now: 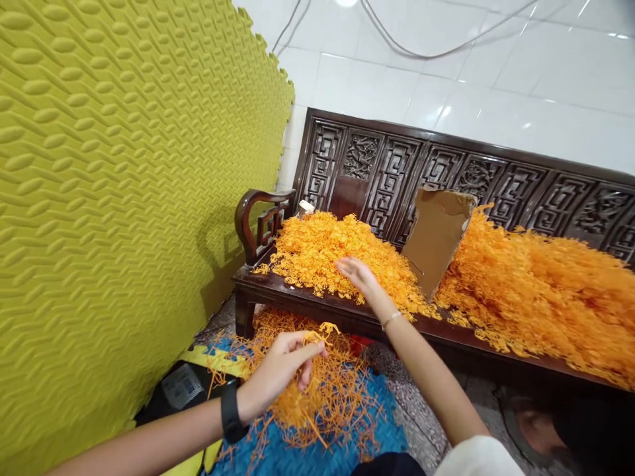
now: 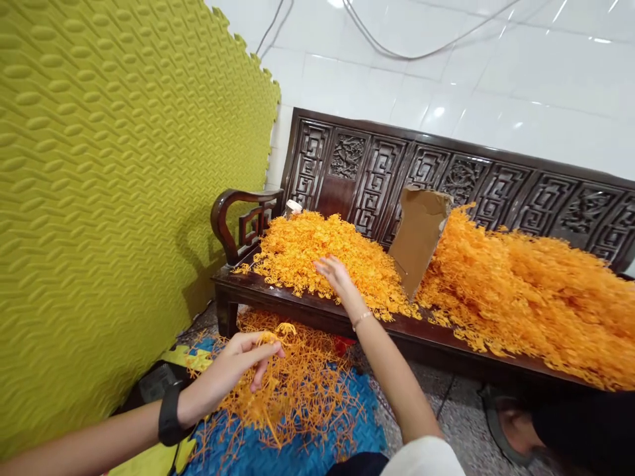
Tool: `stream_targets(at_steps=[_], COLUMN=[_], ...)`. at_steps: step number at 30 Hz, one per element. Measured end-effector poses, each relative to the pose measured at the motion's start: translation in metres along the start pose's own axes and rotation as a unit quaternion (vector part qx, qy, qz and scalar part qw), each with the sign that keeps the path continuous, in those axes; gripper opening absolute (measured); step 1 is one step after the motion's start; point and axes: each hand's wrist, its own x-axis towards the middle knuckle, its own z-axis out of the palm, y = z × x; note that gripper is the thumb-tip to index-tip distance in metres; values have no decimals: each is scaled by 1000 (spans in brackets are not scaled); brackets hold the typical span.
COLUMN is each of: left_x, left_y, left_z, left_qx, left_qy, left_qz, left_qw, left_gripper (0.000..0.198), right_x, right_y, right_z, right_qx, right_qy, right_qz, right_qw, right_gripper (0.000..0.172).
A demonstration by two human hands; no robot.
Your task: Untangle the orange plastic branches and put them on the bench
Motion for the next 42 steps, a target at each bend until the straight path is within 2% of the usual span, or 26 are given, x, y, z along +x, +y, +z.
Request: stream_targets(at_steps=[3,5,8,11,13,16,22,25,30,33,34,36,38,39,40,42], left_x=[5,8,12,13,14,14,12,9,8,8,7,3,-2,-4,-6,-7], left_y=[-6,-10,-14,-13,-11,-9,-12,-15,-10,-1,2,4,1,-2,-6,-14], left_z=[-3,-5,-7,-5,-3,1,1,0,3,7,8,8,4,1,-3,-9], left_qx=[-6,-5,14,37,46,50,92,91,24,-13,-18,-3,29,44,54,67], left_qy=[-3,-8,-4,11,14,-17,-112,-142,-113,-101,-99,-103,-107,-105,-101,-83], left_qz=[-6,-14,-27,-20,-13,-18,-16,-15,-7,3,8,17,13,6,-4,-20], left_qw=[1000,1000,1000,999,999,998,989,986,993,995,995,995,994,993,993,994], left_gripper=[39,41,42,41,41,41,37,35,33,31,31,32,33,34,35,36], right_x=[-53,-83,-112,-131,-140,-149,-161,-169,-173,-165,-160,-146,-133,-129,-127,-134], right_y=[25,24,-3,-34,-46,-51,-48,-44,-43,-51,-54,-63,-73,-77,-79,-74], right_z=[18,23,26,30,33,32,10,9,30,37,33,12,-21,-38,-52,-66], right_qx=[44,113,191,131,68,10,24,49,90,125,129,132,134,132,125,101], right_qy=[-109,-180,-265,-311,-269,-176,-122,-66,83,138,159,243,360,388,394,355], right_qz=[79,137,162,105,68,50,74,77,43,14,-2,-60,-133,-154,-161,-141], right_qw=[990,967,931,936,958,983,989,994,992,982,979,959,914,899,896,919], right_gripper=[28,31,41,40,39,18,20,18,13,11,11,13,19,22,23,22])
